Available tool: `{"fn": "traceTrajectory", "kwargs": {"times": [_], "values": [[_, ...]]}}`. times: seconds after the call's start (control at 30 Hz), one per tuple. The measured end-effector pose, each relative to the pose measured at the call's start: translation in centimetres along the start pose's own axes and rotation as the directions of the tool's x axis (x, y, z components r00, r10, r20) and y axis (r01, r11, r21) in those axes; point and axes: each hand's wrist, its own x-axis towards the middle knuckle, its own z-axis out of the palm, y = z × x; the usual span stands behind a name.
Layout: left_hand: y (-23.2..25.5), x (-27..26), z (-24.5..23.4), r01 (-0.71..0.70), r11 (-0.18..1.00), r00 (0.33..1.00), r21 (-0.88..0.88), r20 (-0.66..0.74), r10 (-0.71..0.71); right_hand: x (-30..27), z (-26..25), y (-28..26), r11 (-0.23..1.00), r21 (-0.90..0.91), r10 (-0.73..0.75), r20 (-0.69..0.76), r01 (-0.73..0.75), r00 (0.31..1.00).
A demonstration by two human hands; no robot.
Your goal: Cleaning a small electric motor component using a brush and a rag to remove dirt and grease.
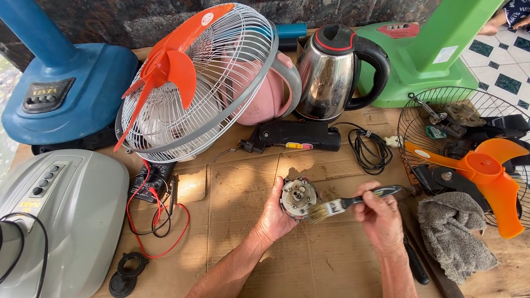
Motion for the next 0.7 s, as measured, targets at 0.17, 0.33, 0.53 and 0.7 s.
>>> {"fn": "traceTrajectory", "kwargs": {"times": [0.17, 0.33, 0.53, 0.7], "values": [[0.3, -0.5, 0.3, 0.011, 1.000, 0.999, -0.010, -0.043, -0.011, -0.5, 2.3, -1.6, 0.992, -0.126, -0.036, -0.054, 0.029, 0.998], [0.1, -0.2, -0.3, 0.010, 1.000, 0.999, -0.007, -0.045, -0.010, 0.0, 1.2, -2.4, 0.994, -0.081, -0.075, -0.104, 0.067, 0.992], [0.2, -0.6, 0.5, 0.023, 0.999, 0.998, -0.033, -0.064, -0.025, -0.8, 2.5, -1.8, 0.987, -0.156, -0.046, -0.026, 0.041, 0.999], [0.1, -0.2, 0.2, 0.004, 0.999, 0.998, -0.045, -0.068, -0.007, -0.4, 1.5, -2.5, 0.972, -0.212, -0.122, -0.089, 0.100, 0.989]]}}
